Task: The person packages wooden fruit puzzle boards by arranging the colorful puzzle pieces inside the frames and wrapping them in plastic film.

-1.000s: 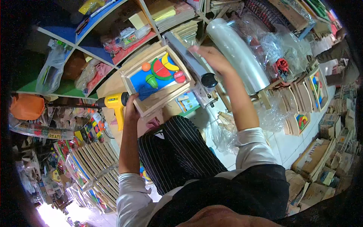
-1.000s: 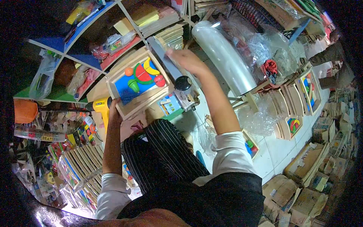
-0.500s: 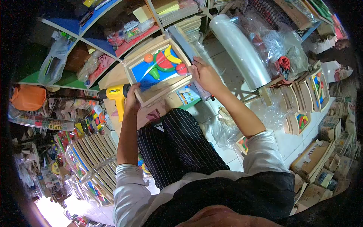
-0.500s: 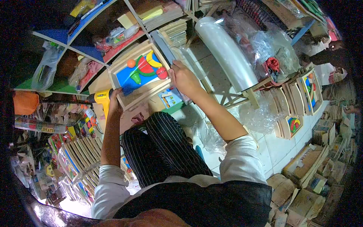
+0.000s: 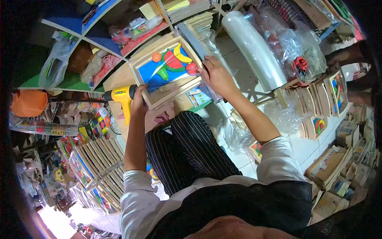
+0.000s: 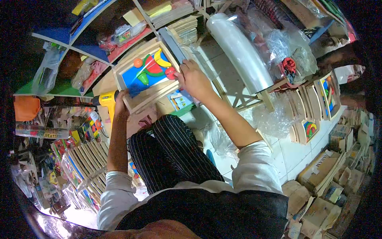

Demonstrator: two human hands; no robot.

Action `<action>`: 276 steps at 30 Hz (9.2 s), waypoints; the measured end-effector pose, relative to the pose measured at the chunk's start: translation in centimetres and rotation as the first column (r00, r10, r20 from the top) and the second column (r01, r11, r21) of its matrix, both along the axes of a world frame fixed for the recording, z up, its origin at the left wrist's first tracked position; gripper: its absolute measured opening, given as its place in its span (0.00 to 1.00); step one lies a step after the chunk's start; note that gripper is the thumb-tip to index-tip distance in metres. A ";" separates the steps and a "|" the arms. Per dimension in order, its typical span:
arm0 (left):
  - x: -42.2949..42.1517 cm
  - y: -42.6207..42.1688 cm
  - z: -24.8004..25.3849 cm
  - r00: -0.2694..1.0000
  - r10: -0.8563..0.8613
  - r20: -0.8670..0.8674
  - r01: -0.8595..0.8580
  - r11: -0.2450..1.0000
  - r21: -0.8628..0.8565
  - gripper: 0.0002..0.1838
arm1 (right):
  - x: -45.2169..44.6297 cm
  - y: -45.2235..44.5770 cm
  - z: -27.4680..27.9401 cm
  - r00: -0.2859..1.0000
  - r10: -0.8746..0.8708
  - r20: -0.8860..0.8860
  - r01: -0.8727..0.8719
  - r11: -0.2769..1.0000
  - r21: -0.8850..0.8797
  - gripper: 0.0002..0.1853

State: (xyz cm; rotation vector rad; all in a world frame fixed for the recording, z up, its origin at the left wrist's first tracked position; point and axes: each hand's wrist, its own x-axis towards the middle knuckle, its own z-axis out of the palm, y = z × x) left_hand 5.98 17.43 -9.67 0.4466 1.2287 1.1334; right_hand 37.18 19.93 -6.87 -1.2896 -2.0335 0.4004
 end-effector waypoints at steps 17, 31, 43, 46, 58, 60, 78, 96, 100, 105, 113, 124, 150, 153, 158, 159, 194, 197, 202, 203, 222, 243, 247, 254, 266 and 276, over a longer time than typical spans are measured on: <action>-0.8 -3.9 0.6 0.995 0.094 0.045 -0.096 0.994 0.056 0.21 | 5.9 0.6 -11.4 0.805 -0.553 -0.216 0.422 0.788 -0.448 0.10; -2.6 -20.6 6.5 0.932 0.077 -0.355 -0.104 0.993 -0.058 0.25 | 14.2 -15.8 -14.1 0.817 -0.526 -0.237 0.215 0.659 -0.720 0.29; 15.7 -20.5 5.4 0.667 -0.710 -0.226 0.738 0.670 0.075 0.46 | 17.8 -34.4 -0.2 0.598 -0.656 -0.461 -0.217 0.420 -0.881 0.19; 19.3 -20.9 8.0 0.632 -0.737 -0.241 0.774 0.619 0.135 0.50 | 23.2 -40.0 -2.8 0.434 -0.838 -0.332 -0.208 0.265 -0.942 0.20; 6.5 -23.3 9.9 0.912 -0.326 -0.249 0.381 0.898 0.219 0.49 | 21.7 -45.5 -25.3 -0.628 -0.677 -0.385 0.123 0.401 -0.908 0.17; 3.3 -24.5 10.0 0.933 -0.236 -0.273 0.298 0.930 0.213 0.47 | 21.3 -45.6 -29.9 -0.676 -0.583 -0.451 0.131 0.507 -0.852 0.15; -18.0 -56.3 -24.1 0.327 0.660 -0.677 -0.938 0.312 -0.148 0.23 | 18.3 -41.4 -17.4 0.544 -0.830 -0.124 -0.136 0.058 -0.989 0.31; -15.1 -58.8 -45.1 0.209 -0.249 -0.946 -0.948 0.188 -0.259 0.28 | 16.1 -26.8 -8.7 0.923 -0.331 0.198 0.244 0.105 -0.964 0.23; -16.3 -60.1 -42.2 0.315 -0.112 -0.942 -0.924 0.193 -0.331 0.28 | 12.5 -24.8 -7.0 0.971 -0.216 0.104 0.160 0.260 -0.952 0.26; -15.7 -59.0 -40.0 0.619 0.326 -0.715 -0.782 0.164 -0.602 0.29 | 3.1 -20.0 -2.2 0.978 -0.208 -0.012 0.115 0.585 -0.803 0.16; -16.2 -56.9 -40.3 0.710 0.667 -0.228 -0.551 0.323 -0.770 0.31 | -11.5 -8.2 -4.6 0.982 0.132 0.137 -0.087 0.952 -0.295 0.08; -15.9 -55.2 -44.0 0.387 0.921 -0.030 -0.917 0.382 -0.113 0.36 | -16.2 -1.5 -10.8 0.794 0.225 0.565 -0.157 0.973 -0.168 0.12; -4.0 -38.0 7.2 0.633 0.553 0.542 -0.596 0.794 -0.115 0.30 | -17.0 -28.0 8.0 0.557 0.303 -0.773 -0.703 0.668 -0.244 0.12; -2.2 -36.5 7.2 0.709 0.453 0.540 -0.494 0.866 -0.078 0.31 | -15.2 -28.7 8.3 0.600 0.330 -0.729 -0.647 0.736 -0.199 0.12; 0.4 -35.3 7.7 0.736 0.368 0.568 -0.383 0.918 -0.100 0.30 | -12.7 -27.3 7.6 0.713 0.370 -0.596 -0.486 0.873 -0.040 0.09; 0.7 -35.3 7.8 0.744 0.364 0.560 -0.366 0.923 -0.114 0.30 | -12.2 -26.7 7.4 0.742 0.374 -0.556 -0.452 0.892 -0.003 0.08; 8.5 -32.4 7.5 0.840 0.417 0.348 -0.415 0.906 -0.082 0.31 | -10.6 -32.3 4.8 0.771 0.424 -0.474 -0.538 0.832 -0.131 0.08; 7.2 -33.4 6.8 0.933 0.295 0.206 -0.271 0.953 -0.138 0.29 | -10.3 -32.2 4.8 0.774 0.603 -0.194 -0.613 0.790 0.015 0.10; 5.1 -34.1 7.0 0.986 0.165 0.008 -0.162 0.975 -0.150 0.27 | -11.0 -32.5 4.4 0.703 0.711 -0.024 -0.711 0.703 0.003 0.10; 4.4 -34.2 6.4 0.990 0.134 0.036 -0.128 0.983 -0.135 0.26 | -10.9 -32.5 5.1 0.743 0.667 -0.048 -0.667 0.733 -0.131 0.12; 2.8 -37.5 4.8 0.981 -0.005 -0.196 0.093 0.893 0.441 0.43 | -16.7 -28.2 6.5 0.578 0.814 -0.056 -0.816 0.576 -0.054 0.08; -2.5 -40.8 2.4 0.536 0.324 -0.779 0.000 0.923 0.384 0.21 | -22.5 -31.0 3.4 0.588 0.600 -0.542 -0.807 0.481 -0.343 0.07; -2.0 -41.6 1.5 0.529 0.425 -0.735 -0.157 0.900 0.407 0.18 | -22.4 -29.2 6.9 0.653 0.500 -0.568 -0.754 0.362 -0.548 0.19; -0.6 -41.5 2.3 0.350 0.580 -0.735 -0.250 0.814 0.524 0.15 | -23.0 -27.7 7.7 0.725 0.316 -0.613 -0.679 0.174 -0.713 0.18; -1.1 -41.7 0.2 0.324 0.522 -0.789 -0.271 0.851 0.451 0.13 | -24.1 -28.6 5.6 0.480 0.840 -0.253 -0.865 0.404 -0.298 0.04; -3.6 -42.1 -3.8 0.399 0.535 -0.745 -0.342 0.840 0.421 0.11 | -12.9 -26.6 8.2 0.398 0.909 -0.124 -0.786 0.268 -0.557 0.03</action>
